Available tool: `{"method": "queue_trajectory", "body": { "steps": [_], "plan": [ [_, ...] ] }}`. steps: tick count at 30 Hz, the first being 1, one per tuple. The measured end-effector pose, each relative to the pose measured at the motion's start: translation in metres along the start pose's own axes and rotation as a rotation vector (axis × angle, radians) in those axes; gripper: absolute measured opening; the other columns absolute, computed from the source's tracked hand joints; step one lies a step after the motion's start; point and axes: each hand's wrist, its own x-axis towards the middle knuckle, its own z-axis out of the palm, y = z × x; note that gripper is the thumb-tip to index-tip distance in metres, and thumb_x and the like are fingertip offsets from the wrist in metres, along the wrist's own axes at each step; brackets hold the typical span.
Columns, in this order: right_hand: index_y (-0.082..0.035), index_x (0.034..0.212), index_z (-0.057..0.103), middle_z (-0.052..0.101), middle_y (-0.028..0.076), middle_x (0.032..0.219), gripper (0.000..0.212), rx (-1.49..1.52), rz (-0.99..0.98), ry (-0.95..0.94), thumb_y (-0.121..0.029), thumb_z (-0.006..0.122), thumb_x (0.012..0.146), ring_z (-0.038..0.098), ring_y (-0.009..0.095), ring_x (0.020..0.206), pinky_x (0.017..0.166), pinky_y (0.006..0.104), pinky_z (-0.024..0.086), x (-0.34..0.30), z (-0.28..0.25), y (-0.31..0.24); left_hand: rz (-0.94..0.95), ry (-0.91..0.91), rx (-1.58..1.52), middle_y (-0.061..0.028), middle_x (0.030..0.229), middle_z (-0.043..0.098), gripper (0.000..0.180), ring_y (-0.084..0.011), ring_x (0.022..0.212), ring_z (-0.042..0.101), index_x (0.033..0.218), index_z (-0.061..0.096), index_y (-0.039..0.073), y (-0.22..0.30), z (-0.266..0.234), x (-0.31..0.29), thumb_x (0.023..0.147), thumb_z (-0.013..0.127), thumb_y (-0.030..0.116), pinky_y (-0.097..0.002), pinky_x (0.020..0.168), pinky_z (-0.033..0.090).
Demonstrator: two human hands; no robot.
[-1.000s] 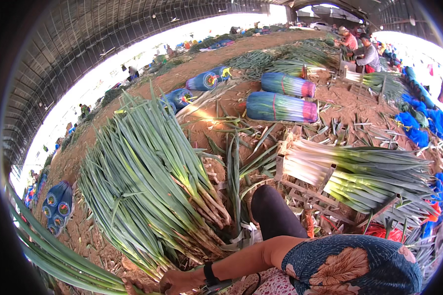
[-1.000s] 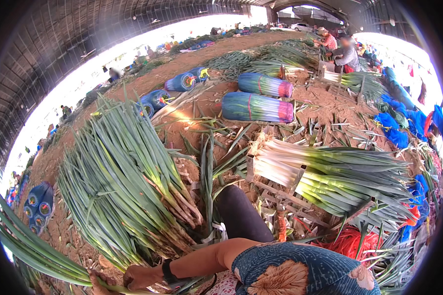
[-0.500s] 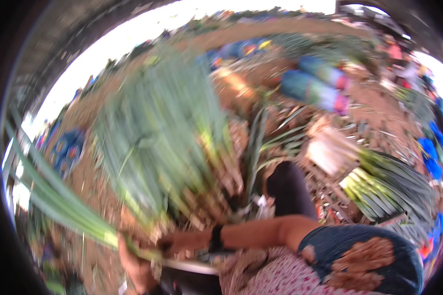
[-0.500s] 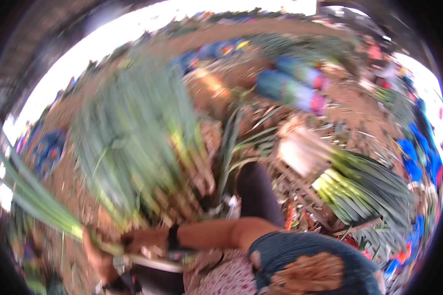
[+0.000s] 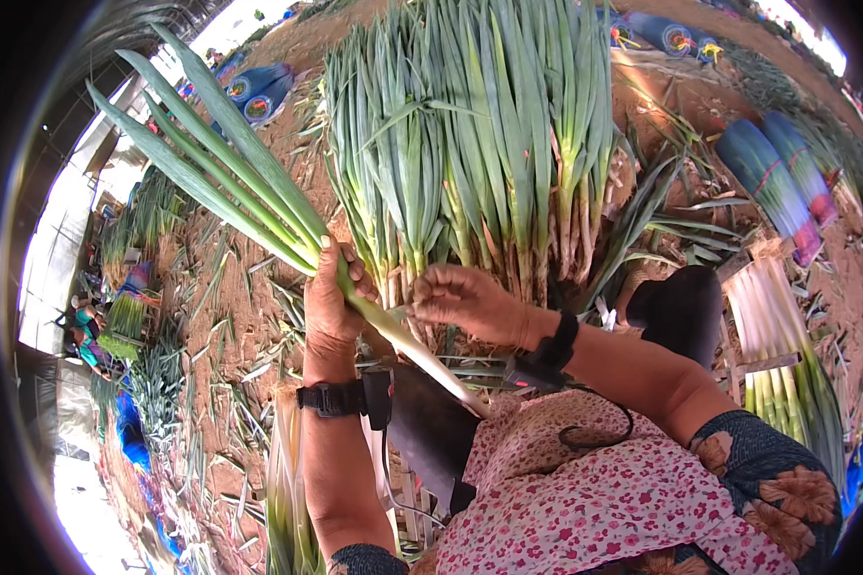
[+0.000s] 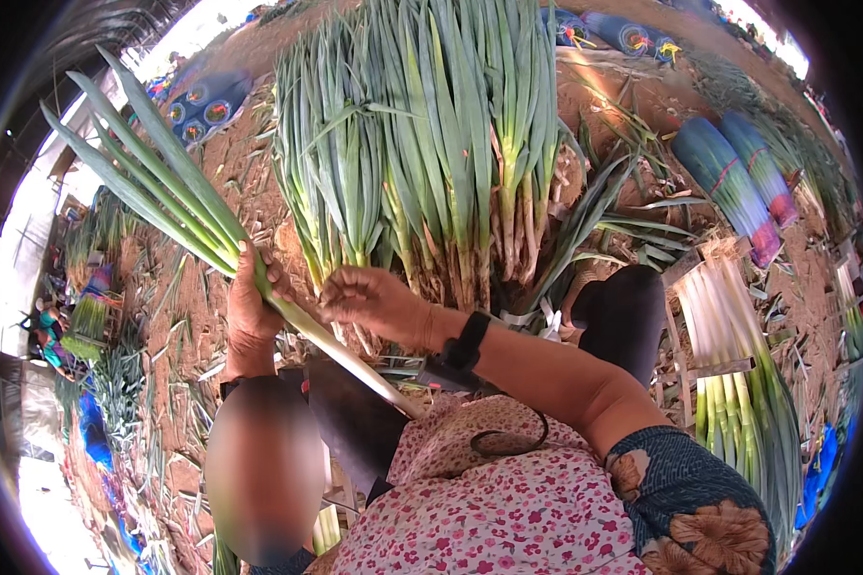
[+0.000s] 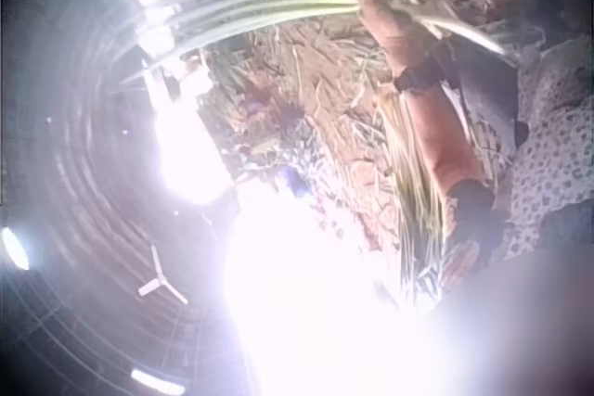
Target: Cleaning and bundling leeks in a field or agricultural processing area.
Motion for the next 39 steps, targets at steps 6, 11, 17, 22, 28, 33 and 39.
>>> {"method": "queue_trajectory", "body": {
  "steps": [6,11,17,22,28,33,39],
  "plan": [
    [0.0,0.127,0.043,0.053,0.014,0.118,0.054,-0.673,0.224,-0.077,-0.021,0.066,0.082,0.054,0.022,0.106,0.094,0.033,0.042,-0.005,-0.004,0.013,0.058,0.15,0.06,0.0008,0.063,0.046,0.031,-0.0108,0.05,0.042,0.081,0.05,0.012,0.0,0.017,0.001,0.084,0.063,0.041,-0.0251,0.048,0.037],
    [0.0,0.111,0.055,0.063,0.02,0.092,0.041,-0.66,0.249,0.12,-0.026,0.064,0.081,0.062,0.029,0.088,0.079,0.0331,0.047,-0.02,0.021,0.061,0.239,0.333,0.244,0.0023,0.057,0.047,0.03,-0.0083,0.046,0.046,0.077,0.05,0.012,-0.005,0.047,-0.001,0.083,0.065,0.038,-0.0221,0.043,0.039],
    [-0.003,0.087,0.062,0.06,0.002,0.07,0.017,-0.428,0.463,0.061,-0.019,0.063,0.08,0.057,0.011,0.063,0.056,0.0268,0.046,-0.014,0.019,0.037,0.138,-0.209,0.608,-0.0038,0.071,0.056,0.045,-0.0126,0.068,0.055,0.089,0.057,0.003,-0.057,0.006,-0.036,0.08,0.064,0.047,-0.0279,0.063,0.046],
    [-0.001,0.093,0.059,0.058,0.004,0.07,0.024,-0.299,0.264,-0.005,-0.019,0.067,0.079,0.056,0.012,0.06,0.054,0.0253,0.046,-0.009,0.016,0.039,0.125,-0.109,-0.192,-0.0068,0.091,0.057,0.038,-0.0236,0.092,0.054,0.105,0.051,0.005,-0.044,0.012,-0.033,0.086,0.058,0.037,-0.0424,0.089,0.042],
    [-0.005,0.095,0.058,0.059,0.01,0.08,0.028,-0.784,-0.442,0.227,-0.009,0.072,0.072,0.061,0.024,0.068,0.063,0.0314,0.049,0.0,0.027,0.027,0.226,-0.087,-0.179,-0.0065,0.086,0.057,0.023,-0.0228,0.086,0.057,0.101,0.052,0.007,-0.034,-0.003,-0.03,0.088,0.057,0.026,-0.0397,0.082,0.047],
    [-0.002,0.085,0.057,0.059,0.011,0.075,0.019,-0.754,-0.327,0.203,-0.006,0.069,0.07,0.06,0.025,0.066,0.062,0.0315,0.048,0.001,0.034,0.021,0.319,-0.003,-0.067,-0.0058,0.084,0.057,0.014,-0.0213,0.081,0.057,0.1,0.052,0.009,-0.036,0.002,-0.034,0.09,0.056,0.019,-0.0389,0.079,0.048],
    [-0.004,0.085,0.053,0.054,0.0,0.082,0.011,-0.392,-0.057,0.05,-0.005,0.063,0.083,0.048,0.005,0.077,0.067,0.023,0.043,-0.011,0.026,0.026,0.319,-0.035,-0.026,-0.0033,0.079,0.052,0.02,-0.0151,0.066,0.052,0.11,0.049,0.014,-0.032,-0.006,-0.033,0.091,0.053,0.02,-0.0311,0.06,0.048]
  ]
}}
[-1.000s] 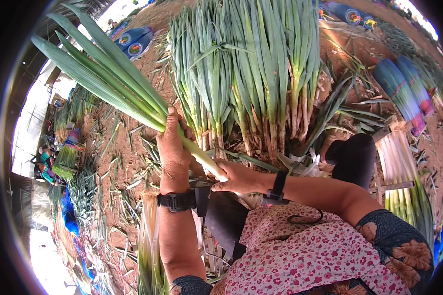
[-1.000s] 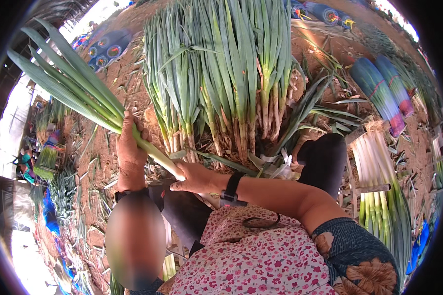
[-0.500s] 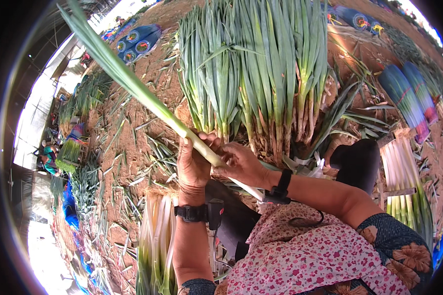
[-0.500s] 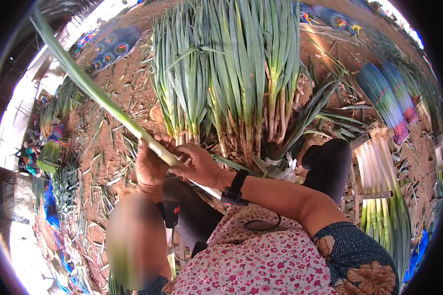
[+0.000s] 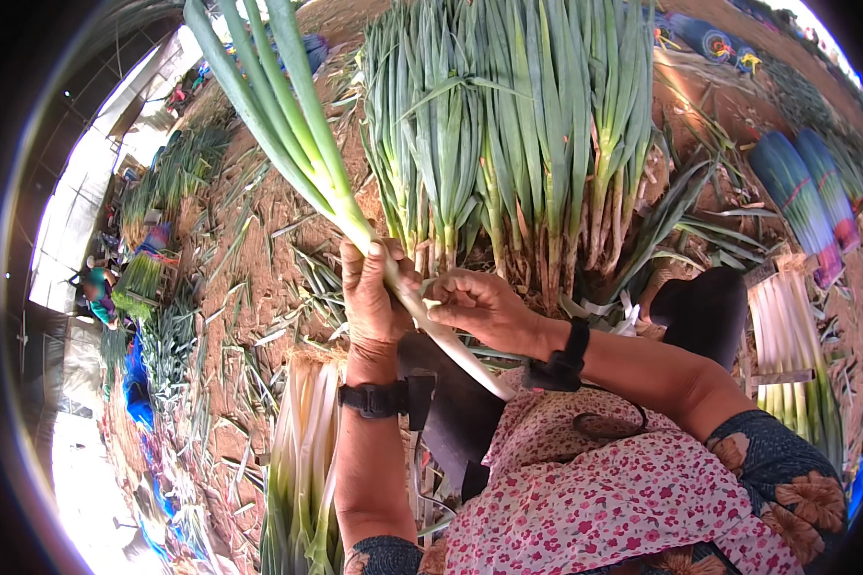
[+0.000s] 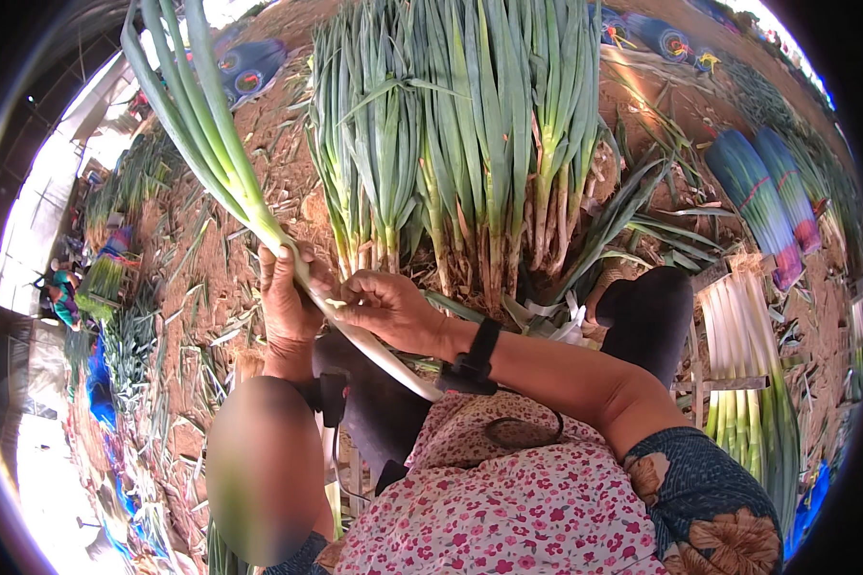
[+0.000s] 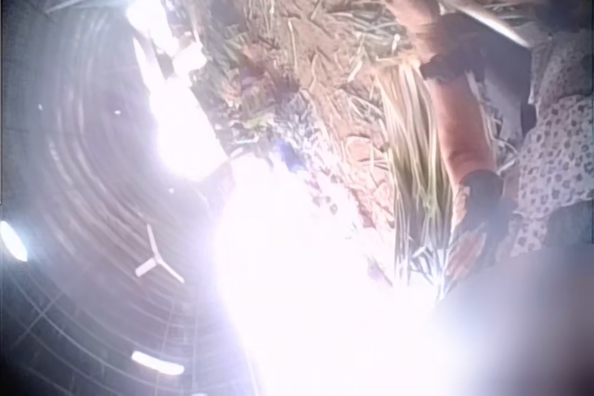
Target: Cleaning and bundling leeks in a field or agricultural processing area.
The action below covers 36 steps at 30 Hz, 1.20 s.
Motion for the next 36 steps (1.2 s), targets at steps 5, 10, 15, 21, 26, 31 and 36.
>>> {"method": "queue_trajectory", "body": {
  "steps": [5,10,15,21,26,31,36],
  "plan": [
    [-0.009,0.094,0.057,0.058,0.003,0.087,0.006,0.91,0.146,-0.177,-0.011,0.057,0.088,0.054,0.009,0.075,0.067,0.0274,0.047,-0.018,-0.038,-0.007,0.034,0.075,-0.01,-0.0004,0.076,0.049,0.039,-0.0092,0.054,0.043,0.128,0.039,0.017,0.013,-0.028,0.001,0.092,0.051,0.027,-0.0233,0.049,0.04],
    [-0.006,0.099,0.057,0.057,0.007,0.091,0.018,-0.3,0.269,0.018,-0.012,0.062,0.083,0.057,0.015,0.085,0.071,0.027,0.051,-0.026,-0.097,-0.02,-0.02,0.1,-0.178,-0.0004,0.078,0.05,0.042,-0.0098,0.059,0.042,0.127,0.041,0.013,0.027,-0.023,-0.008,0.093,0.048,0.036,-0.0244,0.055,0.039],
    [0.0,0.096,0.055,0.056,0.006,0.089,0.027,-0.294,0.012,-0.172,-0.012,0.071,0.077,0.057,0.015,0.08,0.069,0.0264,0.051,-0.005,-0.027,-0.007,-0.054,0.021,-0.325,-0.0024,0.08,0.053,0.047,-0.0137,0.065,0.047,0.128,0.042,0.011,0.021,-0.014,-0.005,0.09,0.053,0.036,-0.0279,0.062,0.042],
    [0.001,0.084,0.055,0.059,0.012,0.074,0.023,-0.291,-0.083,0.011,-0.012,0.07,0.071,0.059,0.02,0.064,0.06,0.0328,0.047,0.014,0.015,-0.029,-0.121,0.039,-0.283,-0.0012,0.082,0.05,0.05,-0.0145,0.074,0.049,0.126,0.043,0.013,0.015,0.0,-0.011,0.085,0.062,0.033,-0.0338,0.071,0.045],
    [0.0,0.081,0.056,0.059,0.016,0.073,0.02,-0.405,-0.172,-0.008,-0.01,0.069,0.07,0.06,0.029,0.065,0.059,0.0351,0.047,0.015,0.016,-0.018,-0.077,0.058,-0.261,-0.0015,0.082,0.05,0.041,-0.015,0.073,0.049,0.123,0.045,0.016,0.012,-0.004,-0.015,0.087,0.061,0.027,-0.0339,0.07,0.045],
    [-0.002,0.08,0.057,0.059,0.013,0.072,0.016,-0.42,-0.131,-0.073,-0.009,0.068,0.071,0.061,0.027,0.067,0.06,0.0343,0.046,0.013,0.018,-0.015,-0.059,0.14,-0.254,-0.0022,0.08,0.051,0.021,-0.0148,0.071,0.048,0.107,0.051,0.015,0.005,-0.008,-0.014,0.089,0.058,0.021,-0.0329,0.067,0.045],
    [-0.005,0.084,0.054,0.06,0.006,0.08,0.01,0.415,0.307,-0.103,-0.009,0.063,0.08,0.06,0.016,0.076,0.071,0.0295,0.048,-0.01,0.015,-0.025,0.027,0.209,-0.146,-0.0016,0.077,0.051,0.014,-0.0123,0.06,0.048,0.099,0.05,0.013,0.011,-0.021,-0.007,0.09,0.056,0.022,-0.0246,0.05,0.043]
  ]
}}
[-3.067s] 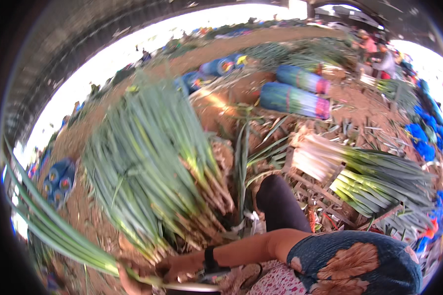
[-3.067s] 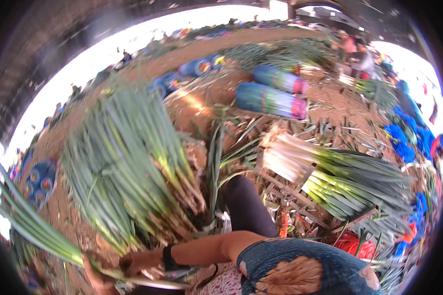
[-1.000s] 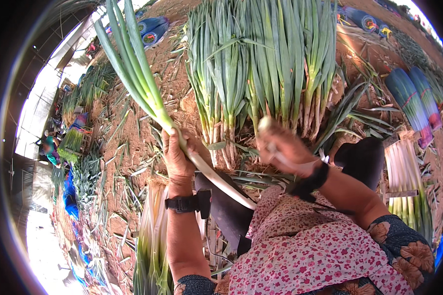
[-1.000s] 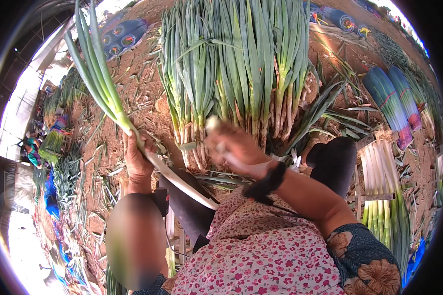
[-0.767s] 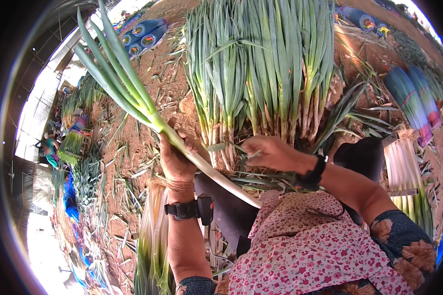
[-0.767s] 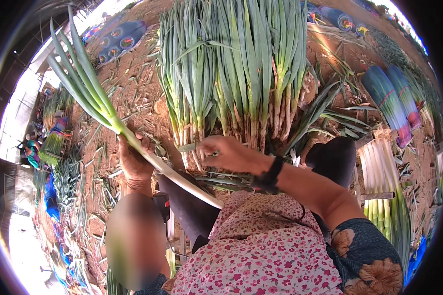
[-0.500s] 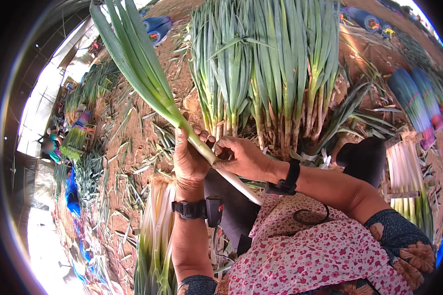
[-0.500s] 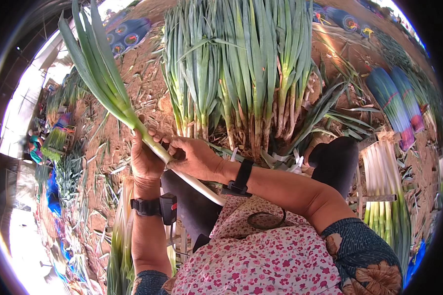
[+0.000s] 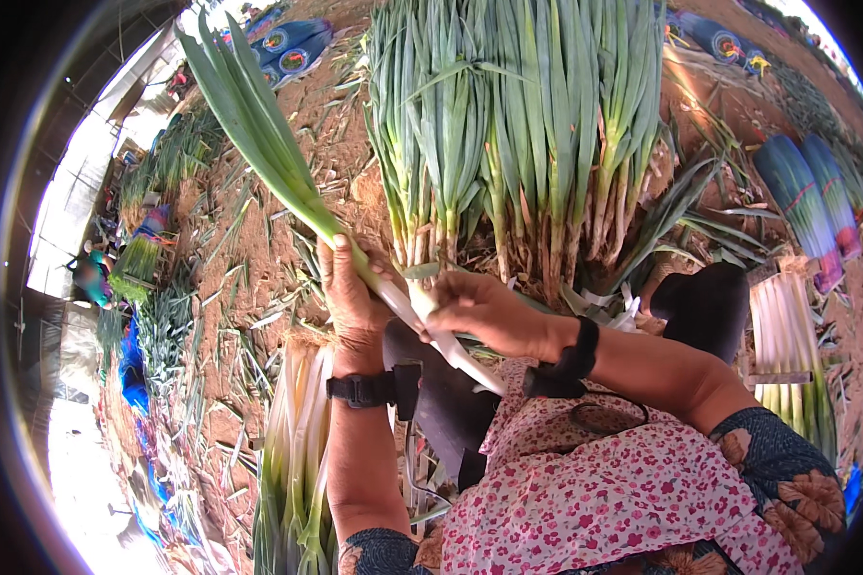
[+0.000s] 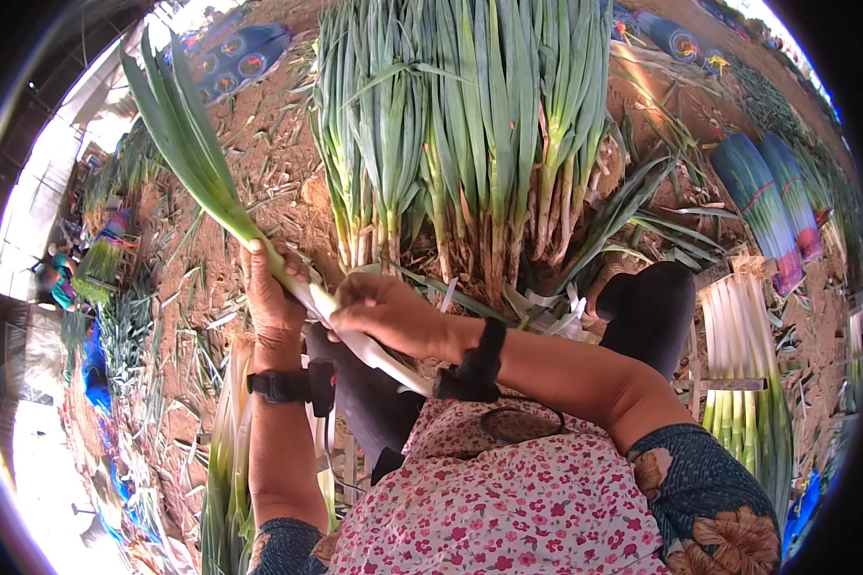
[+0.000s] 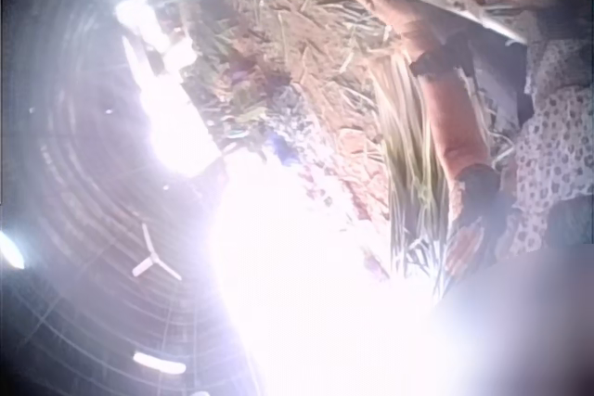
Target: Cleaning and bundling leeks in a field or agricultural processing area.
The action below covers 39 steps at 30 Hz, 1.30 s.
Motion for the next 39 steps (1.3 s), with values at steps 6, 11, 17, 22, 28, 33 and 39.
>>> {"method": "queue_trajectory", "body": {
  "steps": [6,11,17,22,28,33,39],
  "plan": [
    [-0.008,0.089,0.056,0.057,0.004,0.08,0.008,0.105,-0.035,0.074,-0.007,0.06,0.082,0.056,0.013,0.071,0.066,0.0245,0.048,-0.029,-0.062,-0.039,0.163,0.133,0.21,-0.0007,0.074,0.047,0.018,-0.0105,0.056,0.044,0.099,0.048,0.014,0.016,-0.029,0.003,0.09,0.056,0.027,-0.0231,0.049,0.038],
    [-0.002,0.091,0.058,0.062,0.011,0.084,0.027,-1.208,-0.199,0.029,-0.022,0.068,0.077,0.061,0.019,0.075,0.066,0.0302,0.049,-0.025,-0.108,-0.006,0.263,0.172,0.281,-0.0022,0.079,0.048,0.027,-0.0111,0.06,0.046,0.104,0.046,0.013,0.026,-0.01,-0.001,0.09,0.054,0.035,-0.0244,0.051,0.041],
    [-0.001,0.09,0.058,0.063,0.013,0.083,0.026,-0.794,-0.065,-0.047,-0.018,0.07,0.074,0.063,0.023,0.074,0.067,0.032,0.049,-0.021,-0.022,0.056,0.319,0.215,0.384,-0.003,0.082,0.049,0.034,-0.0134,0.065,0.049,0.113,0.043,0.011,0.04,0.017,-0.004,0.093,0.044,0.038,-0.0261,0.056,0.044],
    [-0.001,0.086,0.057,0.061,0.012,0.079,0.02,-0.739,-0.082,0.003,-0.012,0.069,0.075,0.062,0.024,0.072,0.065,0.034,0.048,-0.01,-0.022,0.074,0.01,0.065,0.06,-0.0032,0.083,0.052,0.037,-0.0149,0.072,0.05,0.114,0.048,0.01,0.054,0.008,-0.005,0.087,0.058,0.033,-0.0352,0.065,0.045],
    [-0.001,0.08,0.057,0.059,0.011,0.075,0.017,-0.775,-0.153,0.065,-0.012,0.07,0.075,0.06,0.023,0.069,0.063,0.0332,0.048,-0.006,-0.015,0.084,0.126,-0.01,0.15,-0.0021,0.078,0.048,0.035,-0.0112,0.06,0.043,0.115,0.043,0.01,0.051,-0.027,-0.004,0.091,0.054,0.033,-0.027,0.055,0.041],
    [-0.002,0.078,0.057,0.058,0.011,0.075,0.016,-0.776,-0.156,0.032,-0.011,0.07,0.074,0.06,0.023,0.069,0.062,0.032,0.048,-0.005,-0.015,0.084,0.218,0.076,0.238,-0.002,0.075,0.05,0.032,-0.0108,0.056,0.046,0.111,0.046,0.012,0.047,-0.025,-0.002,0.089,0.058,0.033,-0.0252,0.05,0.041],
    [-0.003,0.077,0.055,0.057,0.01,0.078,0.015,-0.906,-0.34,-0.105,-0.009,0.068,0.073,0.06,0.023,0.073,0.063,0.0327,0.048,-0.011,-0.011,0.083,0.374,0.229,0.385,-0.0013,0.068,0.049,0.021,-0.0101,0.049,0.047,0.096,0.047,0.012,0.037,-0.018,0.001,0.088,0.061,0.026,-0.0222,0.043,0.04]
  ]
}}
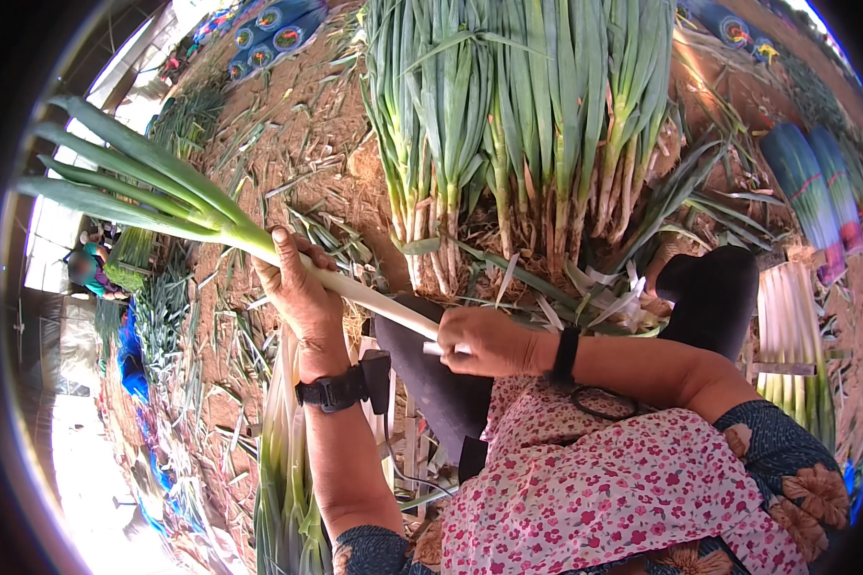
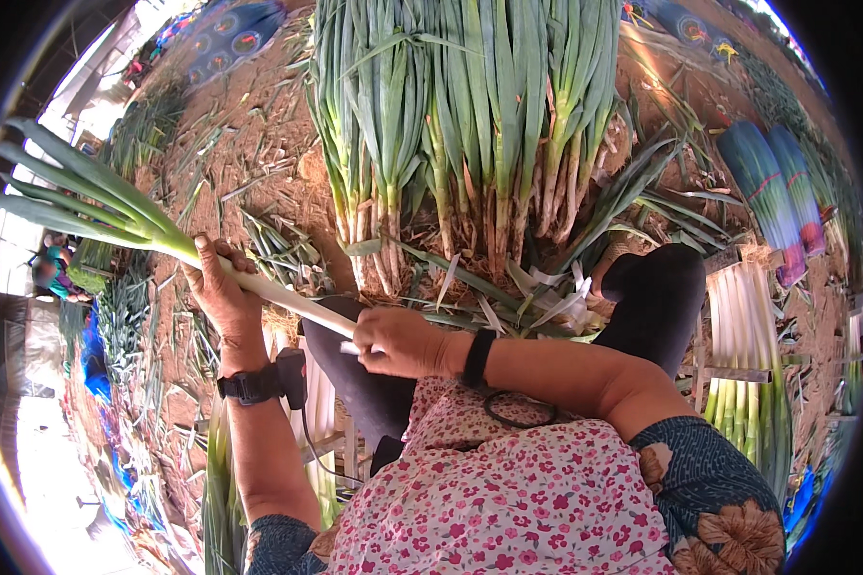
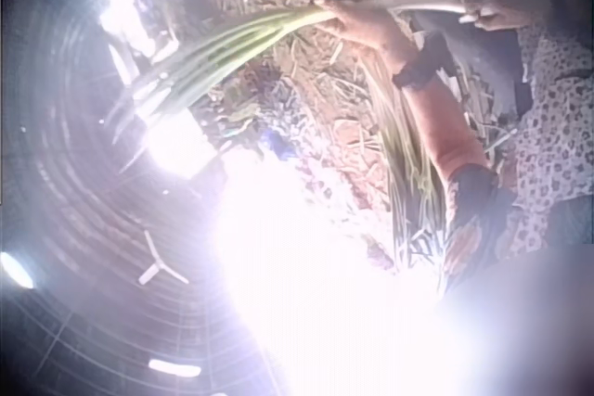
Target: Cleaning and bundling leeks in a field or agricultural processing area.
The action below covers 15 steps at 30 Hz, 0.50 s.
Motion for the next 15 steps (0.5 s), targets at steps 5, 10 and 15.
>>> {"method": "queue_trajectory", "body": {
  "steps": [5,10,15],
  "plan": [
    [-0.007,0.076,0.051,0.057,0.004,0.08,0.013,0.218,0.178,-0.278,-0.01,0.064,0.079,0.057,0.013,0.071,0.063,0.0293,0.047,-0.021,-0.014,-0.008,0.079,0.118,0.084,-0.0008,0.062,0.047,0.02,-0.0091,0.046,0.046,0.091,0.045,0.012,-0.003,0.002,0.007,0.088,0.061,0.024,-0.0213,0.039,0.039],
    [-0.01,0.084,0.058,0.056,0.0,0.078,0.007,0.816,0.445,0.063,-0.014,0.063,0.083,0.053,0.008,0.068,0.058,0.023,0.045,-0.049,-0.085,0.044,0.085,0.2,0.125,-0.0001,0.062,0.047,0.023,-0.0081,0.045,0.044,0.092,0.045,0.011,0.007,-0.007,0.014,0.087,0.062,0.025,-0.0209,0.038,0.039],
    [-0.004,0.097,0.061,0.059,0.007,0.085,0.022,0.057,0.482,-0.067,-0.019,0.065,0.081,0.057,0.016,0.072,0.068,0.0305,0.05,-0.059,-0.11,0.059,0.091,0.254,0.213,-0.002,0.072,0.049,0.034,-0.0082,0.056,0.046,0.106,0.042,0.011,0.023,-0.006,0.019,0.09,0.052,0.04,-0.021,0.044,0.041]
  ]
}}
